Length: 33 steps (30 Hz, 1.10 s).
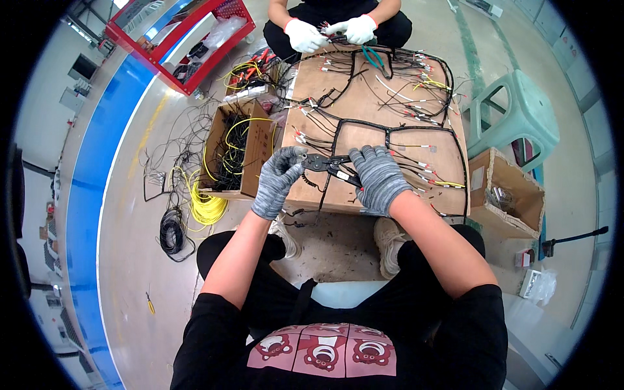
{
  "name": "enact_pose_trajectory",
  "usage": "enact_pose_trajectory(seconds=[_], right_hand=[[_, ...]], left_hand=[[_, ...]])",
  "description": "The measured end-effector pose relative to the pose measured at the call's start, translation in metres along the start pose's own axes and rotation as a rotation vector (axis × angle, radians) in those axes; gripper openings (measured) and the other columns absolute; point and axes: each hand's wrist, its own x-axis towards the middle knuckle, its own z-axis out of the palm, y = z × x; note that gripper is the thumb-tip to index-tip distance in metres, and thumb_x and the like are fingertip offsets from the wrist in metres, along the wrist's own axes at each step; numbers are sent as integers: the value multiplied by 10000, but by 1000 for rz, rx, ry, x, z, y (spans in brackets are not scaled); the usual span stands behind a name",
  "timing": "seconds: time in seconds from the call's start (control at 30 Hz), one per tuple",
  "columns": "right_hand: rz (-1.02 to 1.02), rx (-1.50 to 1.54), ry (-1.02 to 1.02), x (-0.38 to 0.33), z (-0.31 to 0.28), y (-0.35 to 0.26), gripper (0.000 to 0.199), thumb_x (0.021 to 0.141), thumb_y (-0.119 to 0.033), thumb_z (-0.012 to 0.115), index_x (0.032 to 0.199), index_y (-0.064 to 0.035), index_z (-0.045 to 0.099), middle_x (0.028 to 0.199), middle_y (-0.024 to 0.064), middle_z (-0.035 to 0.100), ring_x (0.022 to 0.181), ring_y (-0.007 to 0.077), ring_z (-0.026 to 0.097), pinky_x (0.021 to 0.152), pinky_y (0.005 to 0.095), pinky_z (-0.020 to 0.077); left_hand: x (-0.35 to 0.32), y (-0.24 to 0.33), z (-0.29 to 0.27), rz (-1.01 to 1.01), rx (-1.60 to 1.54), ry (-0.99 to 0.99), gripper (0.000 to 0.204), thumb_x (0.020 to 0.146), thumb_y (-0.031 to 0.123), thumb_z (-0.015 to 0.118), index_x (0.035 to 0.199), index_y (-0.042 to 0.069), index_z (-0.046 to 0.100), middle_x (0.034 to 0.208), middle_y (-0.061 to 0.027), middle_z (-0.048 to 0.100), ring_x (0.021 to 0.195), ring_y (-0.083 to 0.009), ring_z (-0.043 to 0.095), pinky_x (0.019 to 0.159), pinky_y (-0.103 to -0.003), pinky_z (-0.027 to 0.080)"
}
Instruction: The person sits on the floor and uses pliers to strip and crimp wires on a cardboard work surface. They then stand, gather the prepared wiring harness, and install it into an open electrical cabinet.
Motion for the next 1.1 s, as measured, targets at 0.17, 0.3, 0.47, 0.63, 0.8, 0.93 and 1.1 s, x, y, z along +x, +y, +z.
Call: enact_pose_trajectory(seconds=[0.17,0.3,0.47,0.63,0.8,0.93,1.1], right_hand=[[29,6,15,0,7,4,572,653,-132,646,1181,16,481,1044,183,534,982,328,522,913,392,404],[52,-25,31,1,6,2,526,664,-126,637,1155,7,503,1007,168,547,947,319,536,881,391,420],[84,-43,42,0,-1,-4,524,668,-133,639,1157,4,505,992,165,554,944,316,537,872,385,424],[71,-44,71,-1,2,-5,494,673,-140,642,1134,-11,517,974,153,562,936,307,548,844,388,444],[79,2,38,0,4,0,500,676,-138,654,1137,-21,498,947,153,550,907,311,541,817,402,444],[115,-61,33,-1,-2,-3,484,685,-146,652,1134,-40,507,955,148,552,902,310,546,825,398,440],[111,-71,77,-5,-7,-7,428,717,-118,615,1131,-48,533,981,151,567,913,304,564,877,400,424]], left_hand=[[-2,-1,13,136,171,139,226,798,38,664,1021,45,631,835,43,610,663,-32,443,628,-183,419],[-2,2,17,155,289,170,229,797,48,666,1023,39,630,835,19,618,676,-46,480,642,-202,441],[-1,-2,23,101,337,249,233,792,7,644,1024,23,625,902,-39,631,749,-87,558,701,-224,470],[4,-4,28,241,309,212,254,778,-46,619,1012,50,641,863,-3,649,709,-63,529,691,-216,458],[2,-2,28,191,364,188,273,779,-46,591,1039,26,629,947,-68,608,835,-139,590,743,-258,480],[2,-4,29,254,416,223,260,788,-40,607,1035,38,628,896,-38,637,769,-101,566,728,-240,472],[0,-1,30,279,445,249,244,795,-27,625,1028,43,629,875,-23,652,737,-80,557,723,-231,469]])
